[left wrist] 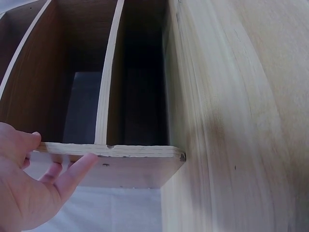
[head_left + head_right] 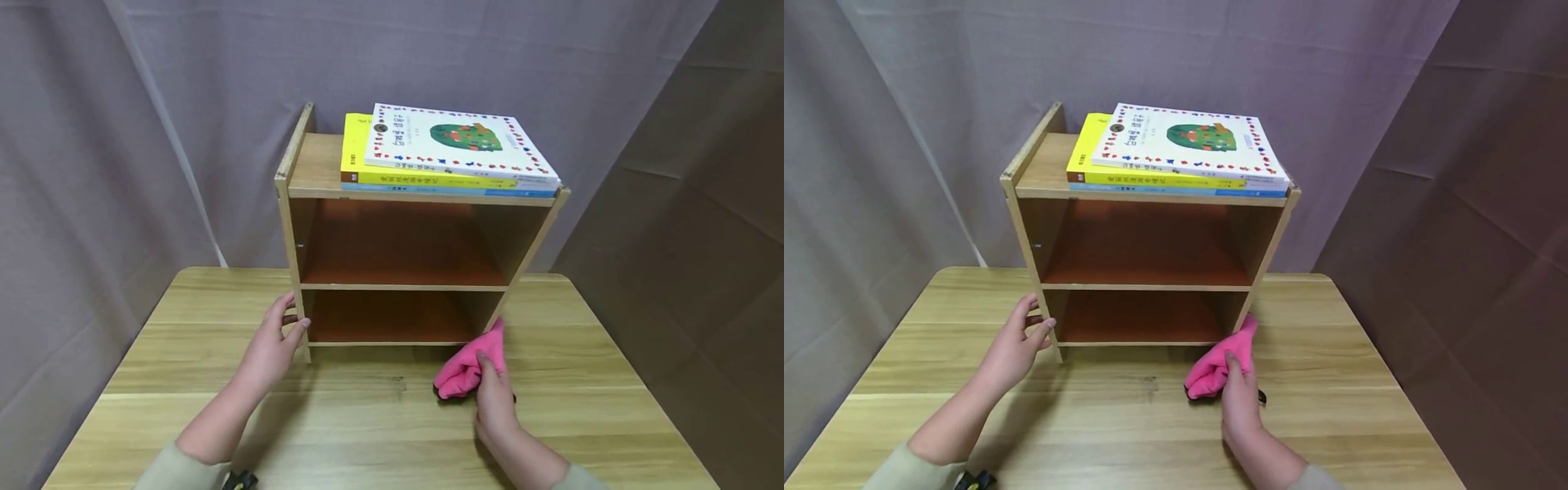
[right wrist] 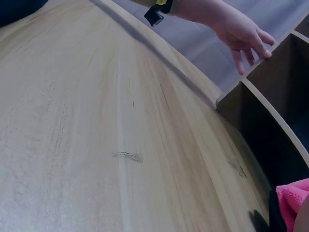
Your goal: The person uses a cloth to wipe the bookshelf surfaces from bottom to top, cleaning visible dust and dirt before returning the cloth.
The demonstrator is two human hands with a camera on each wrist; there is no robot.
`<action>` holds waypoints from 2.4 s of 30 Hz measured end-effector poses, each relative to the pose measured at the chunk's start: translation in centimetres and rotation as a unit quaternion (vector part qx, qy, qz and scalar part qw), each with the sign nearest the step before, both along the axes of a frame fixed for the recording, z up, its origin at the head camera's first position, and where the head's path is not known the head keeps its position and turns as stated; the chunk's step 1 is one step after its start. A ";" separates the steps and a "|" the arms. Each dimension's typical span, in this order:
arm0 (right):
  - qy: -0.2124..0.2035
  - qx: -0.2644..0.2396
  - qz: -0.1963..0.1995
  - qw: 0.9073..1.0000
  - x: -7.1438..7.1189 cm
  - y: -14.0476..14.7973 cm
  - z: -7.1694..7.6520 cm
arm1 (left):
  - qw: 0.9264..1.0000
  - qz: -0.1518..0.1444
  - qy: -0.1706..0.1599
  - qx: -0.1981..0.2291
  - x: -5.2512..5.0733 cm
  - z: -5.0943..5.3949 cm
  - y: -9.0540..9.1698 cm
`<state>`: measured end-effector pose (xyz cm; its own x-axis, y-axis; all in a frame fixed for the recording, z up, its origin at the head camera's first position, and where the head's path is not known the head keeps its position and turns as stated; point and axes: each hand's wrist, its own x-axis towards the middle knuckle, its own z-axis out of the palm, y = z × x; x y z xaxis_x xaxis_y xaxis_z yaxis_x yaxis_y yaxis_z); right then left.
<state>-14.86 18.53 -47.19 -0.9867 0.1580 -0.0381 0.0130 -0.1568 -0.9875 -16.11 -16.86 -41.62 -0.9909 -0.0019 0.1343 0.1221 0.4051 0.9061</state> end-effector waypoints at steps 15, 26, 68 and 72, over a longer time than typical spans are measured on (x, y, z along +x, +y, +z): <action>-0.004 0.026 -0.033 0.999 0.7 -0.7 0.0 | 1.000 -0.007 -0.011 0.017 0.1 0.1 -0.1; -0.006 0.048 -0.056 0.997 1.5 -1.2 0.0 | 1.000 -0.008 -0.009 0.026 0.0 0.0 -0.2; 0.153 0.258 0.010 0.954 2.5 -1.4 -1.4 | 1.000 -0.008 -0.011 0.017 0.1 -0.1 -0.3; 0.165 0.302 0.032 0.938 2.4 -1.4 -1.5 | 1.000 -0.007 -0.017 0.025 0.1 -0.3 -0.4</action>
